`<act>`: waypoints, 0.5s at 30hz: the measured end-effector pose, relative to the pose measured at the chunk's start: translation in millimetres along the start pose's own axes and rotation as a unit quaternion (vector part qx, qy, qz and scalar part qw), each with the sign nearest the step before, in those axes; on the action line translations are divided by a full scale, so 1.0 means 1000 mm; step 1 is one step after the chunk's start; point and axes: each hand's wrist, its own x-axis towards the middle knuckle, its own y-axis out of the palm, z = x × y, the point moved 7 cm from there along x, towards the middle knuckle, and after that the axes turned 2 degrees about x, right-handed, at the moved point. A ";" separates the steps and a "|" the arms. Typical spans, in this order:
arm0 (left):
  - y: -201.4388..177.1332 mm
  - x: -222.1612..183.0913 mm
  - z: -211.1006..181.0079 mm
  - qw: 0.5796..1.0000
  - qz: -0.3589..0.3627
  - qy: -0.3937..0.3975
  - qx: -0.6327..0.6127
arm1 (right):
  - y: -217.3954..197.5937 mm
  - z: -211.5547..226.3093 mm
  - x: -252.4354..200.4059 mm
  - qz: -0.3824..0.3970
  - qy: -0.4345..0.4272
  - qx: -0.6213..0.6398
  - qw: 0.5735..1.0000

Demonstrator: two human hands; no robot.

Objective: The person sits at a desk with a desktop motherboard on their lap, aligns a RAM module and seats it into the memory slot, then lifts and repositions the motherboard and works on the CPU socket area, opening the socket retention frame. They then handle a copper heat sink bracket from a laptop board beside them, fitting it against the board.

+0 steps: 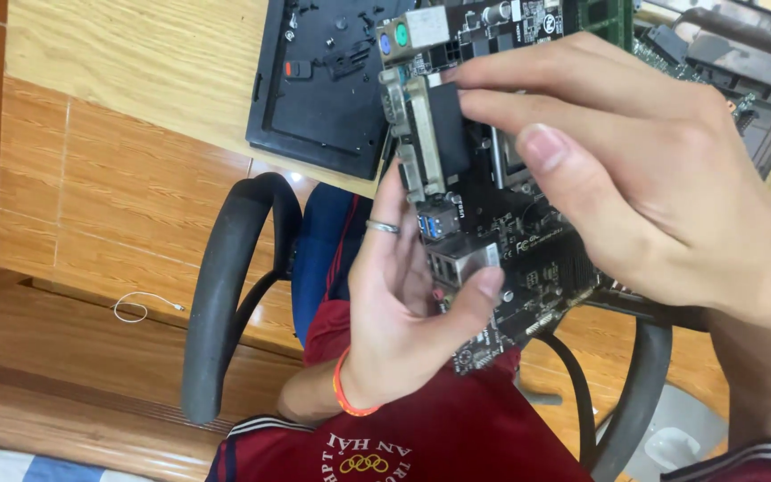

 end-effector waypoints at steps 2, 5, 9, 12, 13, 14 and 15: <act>-0.011 0.001 0.003 1.000 -0.012 -0.011 0.005 | 0.000 -0.001 0.001 0.005 0.017 0.023 1.000; -0.024 0.009 0.000 1.000 0.005 -0.024 -0.015 | -0.003 -0.008 0.000 0.008 0.055 0.026 0.998; -0.033 0.011 0.003 0.998 0.029 -0.037 -0.036 | -0.008 0.005 0.001 0.012 -0.029 -0.116 0.993; -0.033 0.012 0.000 0.997 0.041 -0.037 -0.044 | -0.010 0.000 -0.008 0.007 -0.021 -0.133 0.991; -0.032 0.012 0.000 0.997 0.046 -0.038 -0.051 | -0.009 0.000 -0.011 0.017 -0.026 -0.138 0.990; -0.030 0.012 -0.001 0.996 0.051 -0.039 -0.058 | -0.008 0.000 -0.014 0.027 -0.031 -0.143 0.989; -0.026 0.013 -0.003 0.996 0.053 -0.039 -0.059 | -0.007 0.002 -0.015 0.025 -0.030 -0.145 0.989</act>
